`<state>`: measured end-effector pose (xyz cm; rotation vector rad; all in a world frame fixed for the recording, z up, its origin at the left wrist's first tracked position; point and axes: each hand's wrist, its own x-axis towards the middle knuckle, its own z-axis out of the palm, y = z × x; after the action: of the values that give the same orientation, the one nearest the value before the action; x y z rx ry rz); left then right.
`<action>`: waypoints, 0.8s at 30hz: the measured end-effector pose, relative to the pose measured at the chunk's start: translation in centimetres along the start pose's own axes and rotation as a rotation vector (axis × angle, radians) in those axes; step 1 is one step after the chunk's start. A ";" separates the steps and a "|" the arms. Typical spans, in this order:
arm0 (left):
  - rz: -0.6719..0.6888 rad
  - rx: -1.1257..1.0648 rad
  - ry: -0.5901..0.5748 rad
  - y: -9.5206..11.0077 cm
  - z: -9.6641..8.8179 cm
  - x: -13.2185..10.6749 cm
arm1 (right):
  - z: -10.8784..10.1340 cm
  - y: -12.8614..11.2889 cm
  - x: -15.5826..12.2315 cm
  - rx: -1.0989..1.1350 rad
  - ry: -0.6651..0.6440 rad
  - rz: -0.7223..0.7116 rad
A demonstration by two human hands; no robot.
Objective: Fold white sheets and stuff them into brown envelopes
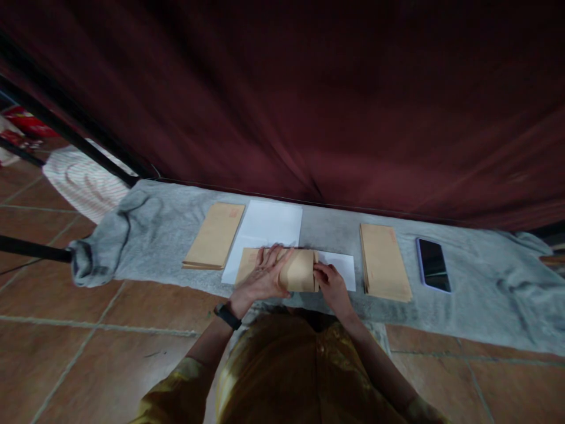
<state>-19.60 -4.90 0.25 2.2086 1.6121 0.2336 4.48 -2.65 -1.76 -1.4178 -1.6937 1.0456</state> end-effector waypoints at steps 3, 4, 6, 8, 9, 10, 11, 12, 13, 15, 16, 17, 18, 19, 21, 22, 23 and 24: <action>0.020 -0.023 -0.006 0.0 0.1 0.1 | -0.1 -0.2 -0.1 -0.100 -0.006 0.049; 0.027 -0.026 -0.008 0.0 0.1 0.1 | -0.2 -0.4 -0.1 -0.109 -0.007 0.060; 0.037 -0.021 -0.010 0.1 0.2 0.2 | -0.3 -0.6 0.1 -0.096 -0.016 0.071; 0.042 -0.007 -0.011 0.2 0.2 0.2 | -0.6 -0.9 0.3 -0.058 -0.035 0.082; 0.044 0.000 -0.014 0.3 0.2 0.2 | -0.7 -1.0 0.4 -0.037 -0.052 0.095; 0.045 0.007 -0.019 0.3 0.2 0.2 | -0.9 -1.1 0.6 -0.017 -0.072 0.116; 0.045 0.011 -0.026 0.4 0.2 0.2 | -1.0 -1.2 0.8 0.006 -0.095 0.143; 0.045 0.011 -0.033 0.4 0.2 0.2 | -1.2 -1.2 0.9 0.036 -0.118 0.172; 0.045 0.007 -0.039 0.5 0.2 0.2 | -1.3 -1.3 1.1 0.074 -0.138 0.203; 0.048 -0.008 -0.047 0.5 0.3 0.1 | -1.6 -1.4 1.4 0.151 -0.170 0.262; 0.053 -0.015 -0.051 0.6 0.4 0.1 | -1.7 -1.5 1.5 0.178 -0.187 0.282; 0.057 -0.019 -0.053 0.6 0.4 0.1 | -1.7 -1.6 1.6 0.191 -0.204 0.295; 0.062 -0.021 -0.055 0.7 0.4 0.1 | -1.8 -1.8 1.7 0.198 -0.224 0.302; 0.066 -0.023 -0.057 0.8 0.4 0.1 | -1.8 -1.9 1.7 0.211 -0.241 0.304; 0.072 -0.027 -0.059 0.9 0.3 0.1 | -1.9 -2.3 1.8 0.291 -0.248 0.315; 0.072 -0.030 -0.058 0.9 0.3 0.2 | -1.8 -2.5 1.8 0.358 -0.241 0.337; 0.072 -0.035 -0.056 1.0 0.2 0.2 | -1.8 -2.6 1.8 0.438 -0.245 0.374; 0.071 -0.039 -0.053 1.0 0.2 0.2 | -1.7 -2.7 1.8 0.516 -0.260 0.418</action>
<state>-18.59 -5.03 0.47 2.2266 1.4906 0.2228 4.49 -0.83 1.47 -1.3494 -1.1744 1.8133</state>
